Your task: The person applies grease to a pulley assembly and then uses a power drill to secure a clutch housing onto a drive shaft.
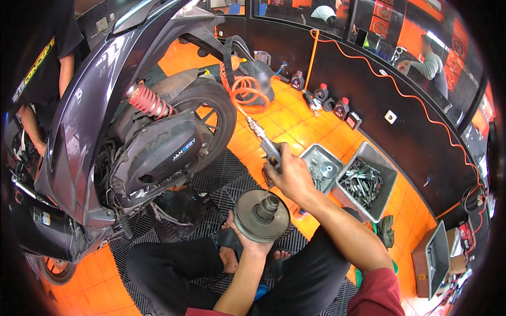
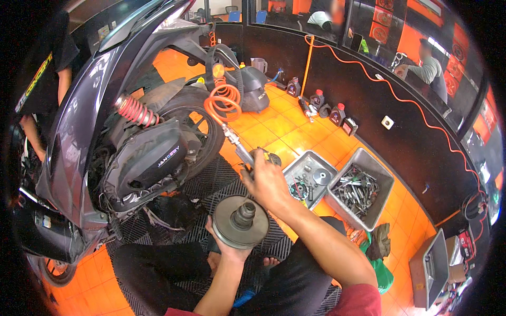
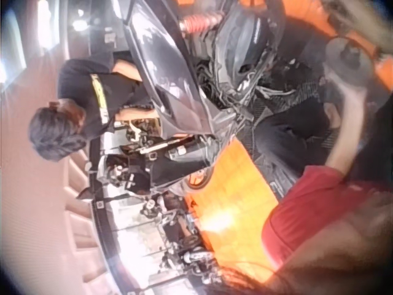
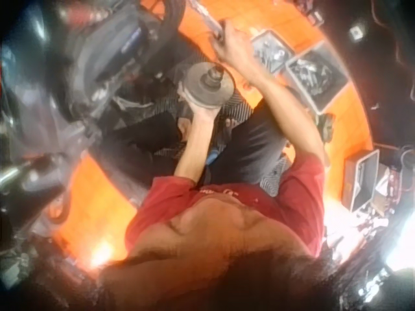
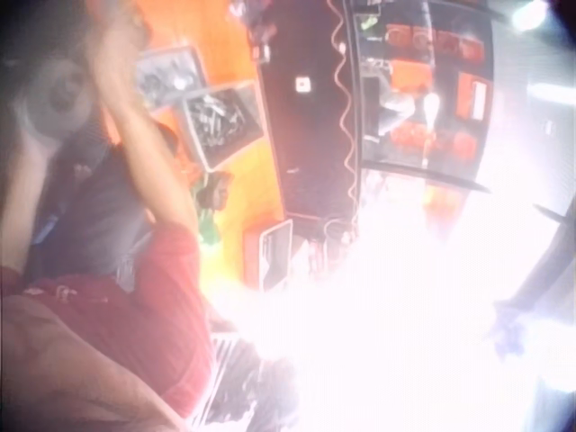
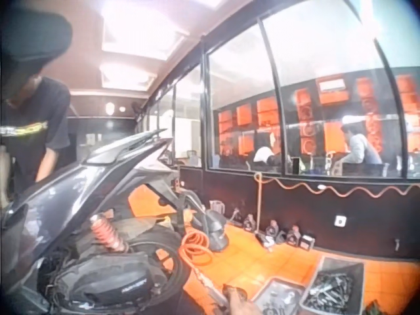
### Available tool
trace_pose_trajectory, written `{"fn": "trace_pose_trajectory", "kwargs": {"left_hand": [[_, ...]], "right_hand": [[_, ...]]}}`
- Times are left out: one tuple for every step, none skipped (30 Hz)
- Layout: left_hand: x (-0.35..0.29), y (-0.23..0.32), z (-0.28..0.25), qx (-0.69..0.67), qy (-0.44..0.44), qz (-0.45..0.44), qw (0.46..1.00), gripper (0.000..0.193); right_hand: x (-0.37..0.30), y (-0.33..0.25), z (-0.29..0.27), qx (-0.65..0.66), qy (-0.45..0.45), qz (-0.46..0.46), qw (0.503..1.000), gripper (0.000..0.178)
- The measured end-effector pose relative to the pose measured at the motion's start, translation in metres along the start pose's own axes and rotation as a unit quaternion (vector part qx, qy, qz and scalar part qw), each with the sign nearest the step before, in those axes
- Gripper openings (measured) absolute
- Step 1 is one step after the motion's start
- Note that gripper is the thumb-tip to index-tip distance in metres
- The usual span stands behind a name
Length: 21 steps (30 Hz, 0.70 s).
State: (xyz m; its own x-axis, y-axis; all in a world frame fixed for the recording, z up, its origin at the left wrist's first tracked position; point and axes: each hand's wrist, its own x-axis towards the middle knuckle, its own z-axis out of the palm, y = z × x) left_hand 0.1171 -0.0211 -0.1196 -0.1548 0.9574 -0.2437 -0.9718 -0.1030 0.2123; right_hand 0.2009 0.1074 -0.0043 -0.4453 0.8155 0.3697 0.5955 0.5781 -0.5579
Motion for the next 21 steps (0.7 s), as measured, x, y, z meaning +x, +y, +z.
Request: {"fn": "trace_pose_trajectory", "kwargs": {"left_hand": [[0.000,0.004,0.004,-0.001,0.003,0.012,1.000,0.082],[-0.001,0.007,0.006,-0.003,0.007,0.024,1.000,0.082],[0.000,0.011,0.005,-0.002,0.013,0.035,0.999,0.082],[0.002,0.014,0.004,-0.002,0.018,0.046,0.999,0.082],[0.003,0.019,0.000,-0.003,0.023,0.054,0.998,0.081],[0.004,0.024,-0.003,-0.004,0.028,0.062,0.998,0.081],[0.006,0.028,-0.007,-0.009,0.030,0.065,0.997,0.081],[0.006,0.027,-0.010,-0.010,0.031,0.065,0.997,0.081],[0.007,0.027,-0.012,-0.009,0.032,0.065,0.997,0.081],[0.006,0.025,-0.013,-0.002,0.032,0.065,0.997,0.080],[0.006,0.024,-0.012,0.010,0.034,0.068,0.997,0.079],[0.006,0.021,-0.011,0.022,0.036,0.070,0.997,0.079],[0.005,0.017,-0.008,0.039,0.042,0.077,0.995,0.078],[0.005,0.013,-0.006,0.054,0.046,0.082,0.994,0.078],[0.003,0.013,-0.002,0.057,0.050,0.067,0.995,0.078],[0.000,0.013,0.003,0.060,0.053,0.052,0.995,0.078],[-0.001,0.013,0.005,0.064,0.057,0.040,0.996,0.078],[0.000,0.014,0.006,0.064,0.055,0.045,0.995,0.078],[0.001,0.014,0.006,0.064,0.054,0.051,0.995,0.079],[0.001,0.015,0.006,0.063,0.053,0.057,0.995,0.079],[0.002,0.017,0.005,0.053,0.048,0.059,0.996,0.080]], "right_hand": [[-0.001,0.004,-0.001,-0.012,0.000,-0.006,1.000,0.042],[-0.005,0.007,-0.002,-0.025,-0.001,-0.011,1.000,0.043],[-0.008,0.009,-0.002,-0.038,-0.001,-0.017,0.999,0.043],[-0.014,0.007,-0.002,-0.031,-0.007,-0.015,0.999,0.046],[-0.020,0.004,-0.001,-0.016,-0.019,-0.014,1.000,0.046],[-0.027,0.000,0.000,-0.001,-0.032,-0.012,0.999,0.046],[-0.032,-0.004,0.000,0.015,-0.045,-0.009,0.999,0.047],[-0.036,-0.008,-0.002,0.030,-0.046,-0.009,0.998,0.048],[-0.037,-0.012,-0.001,0.053,-0.037,-0.003,0.998,0.047],[-0.036,-0.015,0.000,0.076,-0.028,0.004,0.997,0.047],[-0.033,-0.019,0.000,0.099,-0.016,0.011,0.995,0.047],[-0.029,-0.020,0.000,0.123,0.009,-0.004,0.992,0.047],[-0.025,-0.020,0.000,0.118,0.013,0.001,0.993,0.047],[-0.021,-0.018,0.001,0.111,0.018,0.005,0.994,0.047],[-0.018,-0.016,0.001,0.105,0.024,0.009,0.994,0.047],[-0.016,-0.014,0.001,0.095,0.026,0.017,0.995,0.046],[-0.014,-0.012,0.001,0.077,0.029,0.012,0.996,0.046],[-0.012,-0.009,0.001,0.059,0.032,0.008,0.998,0.045],[-0.011,-0.007,0.000,0.041,0.034,0.003,0.999,0.045],[-0.012,-0.004,0.000,0.029,0.023,0.010,0.999,0.045],[-0.013,-0.002,0.001,0.016,0.011,0.016,1.000,0.045]]}}
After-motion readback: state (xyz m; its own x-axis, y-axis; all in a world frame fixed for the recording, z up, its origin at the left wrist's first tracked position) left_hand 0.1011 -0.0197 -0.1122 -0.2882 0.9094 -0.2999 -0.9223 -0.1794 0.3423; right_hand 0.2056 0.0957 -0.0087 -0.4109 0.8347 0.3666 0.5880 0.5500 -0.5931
